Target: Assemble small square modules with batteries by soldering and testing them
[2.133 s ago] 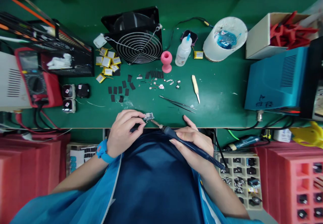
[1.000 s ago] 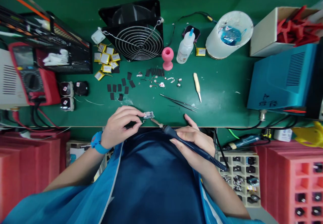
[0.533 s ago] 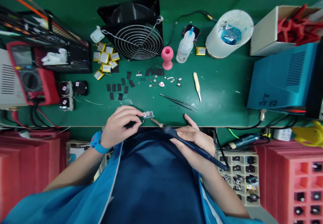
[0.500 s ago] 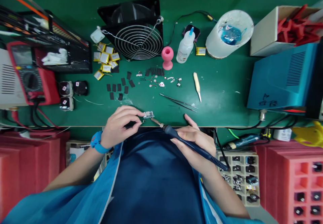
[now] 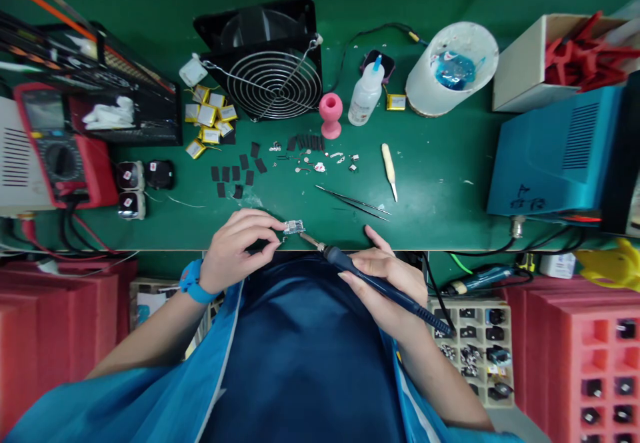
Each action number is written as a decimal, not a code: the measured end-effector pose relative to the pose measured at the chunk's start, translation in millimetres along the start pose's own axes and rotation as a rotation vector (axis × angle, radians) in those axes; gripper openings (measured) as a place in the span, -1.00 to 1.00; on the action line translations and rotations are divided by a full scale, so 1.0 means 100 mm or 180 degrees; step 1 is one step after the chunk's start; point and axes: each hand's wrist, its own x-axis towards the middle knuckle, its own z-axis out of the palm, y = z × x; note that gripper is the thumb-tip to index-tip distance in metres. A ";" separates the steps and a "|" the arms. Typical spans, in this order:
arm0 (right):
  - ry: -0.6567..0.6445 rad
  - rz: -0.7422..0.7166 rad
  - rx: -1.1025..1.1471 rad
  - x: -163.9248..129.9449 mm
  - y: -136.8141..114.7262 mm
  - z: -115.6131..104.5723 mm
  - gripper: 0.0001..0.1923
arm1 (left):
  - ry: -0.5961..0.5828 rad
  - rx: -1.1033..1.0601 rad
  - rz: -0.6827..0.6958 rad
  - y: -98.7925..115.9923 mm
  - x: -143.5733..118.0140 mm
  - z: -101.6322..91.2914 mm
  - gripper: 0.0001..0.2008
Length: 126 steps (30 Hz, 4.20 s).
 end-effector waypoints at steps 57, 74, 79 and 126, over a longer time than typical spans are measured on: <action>0.0240 0.0712 0.0126 0.10 -0.16 0.01 -0.84 | 0.0641 0.0253 -0.0104 0.10 -0.04 0.19 -0.81; 0.1069 0.0737 0.1158 0.14 0.04 -0.18 -0.84 | 0.0257 0.0763 0.0028 0.04 0.24 -0.06 -0.88; 0.1199 0.0711 0.1206 0.11 0.03 -0.18 -0.84 | 0.0118 0.1071 0.0149 0.07 0.29 -0.10 -0.88; 0.3043 0.0074 -0.1606 0.97 -0.48 -1.86 -0.78 | 0.0371 0.0718 0.0040 -0.07 0.31 -0.21 -0.86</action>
